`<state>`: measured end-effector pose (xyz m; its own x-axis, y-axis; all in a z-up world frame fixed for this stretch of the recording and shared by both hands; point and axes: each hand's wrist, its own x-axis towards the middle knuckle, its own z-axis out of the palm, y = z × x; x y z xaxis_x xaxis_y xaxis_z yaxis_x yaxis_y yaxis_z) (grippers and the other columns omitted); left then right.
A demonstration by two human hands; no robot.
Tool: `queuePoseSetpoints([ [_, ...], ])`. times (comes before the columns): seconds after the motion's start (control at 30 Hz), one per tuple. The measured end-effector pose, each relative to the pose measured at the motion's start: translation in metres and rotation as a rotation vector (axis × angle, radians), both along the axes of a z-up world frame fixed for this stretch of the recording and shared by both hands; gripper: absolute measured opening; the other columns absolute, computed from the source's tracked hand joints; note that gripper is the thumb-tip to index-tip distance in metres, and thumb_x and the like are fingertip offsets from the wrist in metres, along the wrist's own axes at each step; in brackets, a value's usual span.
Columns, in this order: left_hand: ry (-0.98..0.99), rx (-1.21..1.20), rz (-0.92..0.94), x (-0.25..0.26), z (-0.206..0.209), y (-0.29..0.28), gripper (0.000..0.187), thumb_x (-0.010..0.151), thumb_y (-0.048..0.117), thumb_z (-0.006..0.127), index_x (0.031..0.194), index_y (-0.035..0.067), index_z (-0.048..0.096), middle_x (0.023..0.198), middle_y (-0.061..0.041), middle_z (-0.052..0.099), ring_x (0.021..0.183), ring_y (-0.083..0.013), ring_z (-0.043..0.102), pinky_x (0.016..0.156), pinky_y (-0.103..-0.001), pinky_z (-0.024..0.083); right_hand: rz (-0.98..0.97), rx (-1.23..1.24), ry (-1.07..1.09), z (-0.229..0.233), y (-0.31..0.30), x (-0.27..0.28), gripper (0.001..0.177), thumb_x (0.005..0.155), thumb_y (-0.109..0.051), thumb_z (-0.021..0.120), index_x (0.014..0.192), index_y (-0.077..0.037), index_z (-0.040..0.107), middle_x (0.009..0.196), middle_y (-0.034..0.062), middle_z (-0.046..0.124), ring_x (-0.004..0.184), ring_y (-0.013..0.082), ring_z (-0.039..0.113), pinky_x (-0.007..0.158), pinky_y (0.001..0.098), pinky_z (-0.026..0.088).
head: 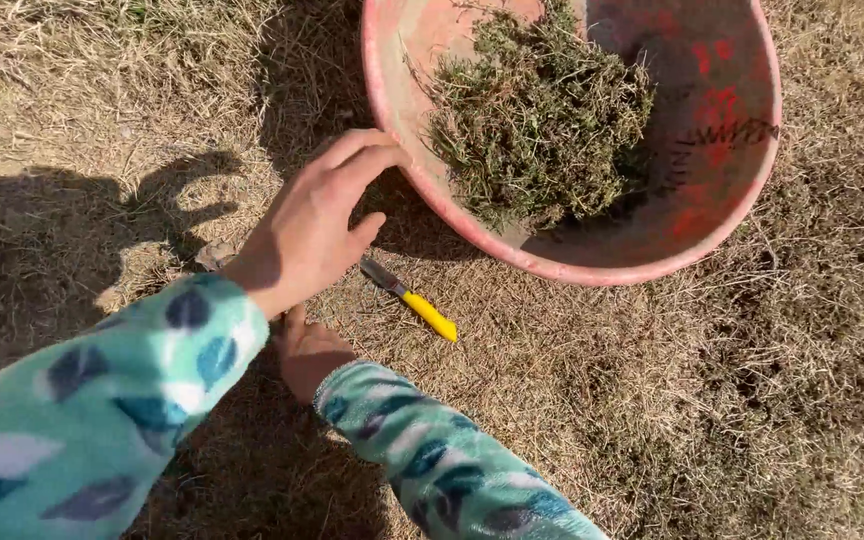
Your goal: Using a hand hoe to dig up weeds and grass from the ground and placing the debris into a plastic tub.
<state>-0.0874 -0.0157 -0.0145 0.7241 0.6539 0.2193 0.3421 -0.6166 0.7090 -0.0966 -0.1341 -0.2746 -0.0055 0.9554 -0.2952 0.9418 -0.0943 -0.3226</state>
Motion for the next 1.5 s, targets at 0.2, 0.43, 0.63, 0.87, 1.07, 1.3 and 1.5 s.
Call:
queuePoseSetpoints([
  [0.2, 0.37, -0.245, 0.218, -0.157, -0.061, -0.027, 0.049, 0.09, 0.012, 0.061, 0.138, 0.014, 0.054, 0.148, -0.003, 0.049, 0.049, -0.0146, 0.052, 0.073, -0.041, 0.059, -0.278, -0.636, 0.424, 0.125, 0.027, 0.016, 0.032, 0.112, -0.034, 0.028, 0.138, -0.015, 0.032, 0.077, 0.0039, 0.05, 0.06, 0.0157, 0.049, 0.048, 0.0282, 0.046],
  [0.43, 0.666, -0.408, 0.35, -0.231, -0.198, -0.074, 0.049, 0.094, 0.019, 0.064, 0.142, 0.024, 0.052, 0.146, -0.011, 0.053, 0.142, -0.0366, 0.045, 0.108, -0.051, 0.051, -0.144, 0.144, -0.201, -0.029, -0.007, 0.005, 0.055, 0.102, -0.061, 0.039, 0.124, -0.013, 0.054, 0.056, 0.0, 0.056, 0.039, 0.0111, 0.05, 0.033, 0.0237, 0.039],
  [0.63, 0.841, -0.189, 0.233, -0.242, -0.186, -0.106, 0.048, 0.089, 0.017, 0.068, 0.136, 0.008, 0.057, 0.158, -0.015, 0.036, 0.142, -0.0414, 0.042, 0.106, -0.054, 0.051, 0.161, -0.009, -0.163, 0.022, -0.005, 0.03, 0.068, 0.108, -0.056, 0.029, 0.144, 0.0, 0.04, 0.067, 0.0093, 0.062, 0.042, 0.0114, 0.054, 0.034, 0.0238, 0.044],
  [0.87, 0.702, -0.228, 0.202, -0.278, -0.183, -0.13, 0.05, 0.091, 0.006, 0.058, 0.14, 0.001, 0.053, 0.167, -0.014, 0.022, 0.145, -0.037, 0.037, 0.118, -0.057, 0.032, 0.066, -0.309, -0.166, 0.058, 0.017, 0.025, 0.064, 0.11, -0.051, 0.015, 0.144, -0.001, 0.035, 0.088, 0.0195, 0.063, 0.059, 0.0192, 0.066, 0.047, 0.0299, 0.058],
  [1.07, 0.741, -0.175, 0.251, -0.323, -0.21, -0.158, 0.058, 0.09, 0.007, 0.06, 0.146, 0.007, 0.047, 0.167, -0.006, 0.023, 0.152, -0.0293, 0.024, 0.119, -0.051, 0.031, 0.045, -0.355, -0.12, 0.088, 0.017, 0.016, 0.063, 0.11, -0.052, 0.014, 0.143, -0.001, 0.031, 0.096, 0.0242, 0.062, 0.073, 0.0293, 0.072, 0.059, 0.0395, 0.062],
  [1.3, 0.755, -0.203, 0.278, -0.345, -0.212, -0.182, 0.065, 0.093, 0.007, 0.058, 0.154, 0.015, 0.037, 0.169, 0.0, 0.015, 0.155, -0.0242, 0.016, 0.121, -0.049, 0.028, 0.043, -0.314, 0.0, 0.105, 0.014, 0.007, 0.062, 0.107, -0.057, 0.022, 0.125, -0.001, 0.041, 0.092, 0.027, 0.065, 0.08, 0.0432, 0.073, 0.064, 0.0504, 0.062],
  [1.5, 0.768, -0.203, 0.235, -0.352, -0.205, -0.18, 0.066, 0.093, 0.008, 0.06, 0.154, 0.016, 0.036, 0.17, 0.002, 0.01, 0.155, -0.0221, 0.016, 0.12, -0.047, 0.031, -0.057, -0.405, 0.111, 0.116, -0.003, 0.0, 0.056, 0.106, -0.055, 0.025, 0.121, -0.003, 0.042, 0.089, 0.0185, 0.063, 0.064, 0.0273, 0.071, 0.057, 0.0372, 0.064],
])
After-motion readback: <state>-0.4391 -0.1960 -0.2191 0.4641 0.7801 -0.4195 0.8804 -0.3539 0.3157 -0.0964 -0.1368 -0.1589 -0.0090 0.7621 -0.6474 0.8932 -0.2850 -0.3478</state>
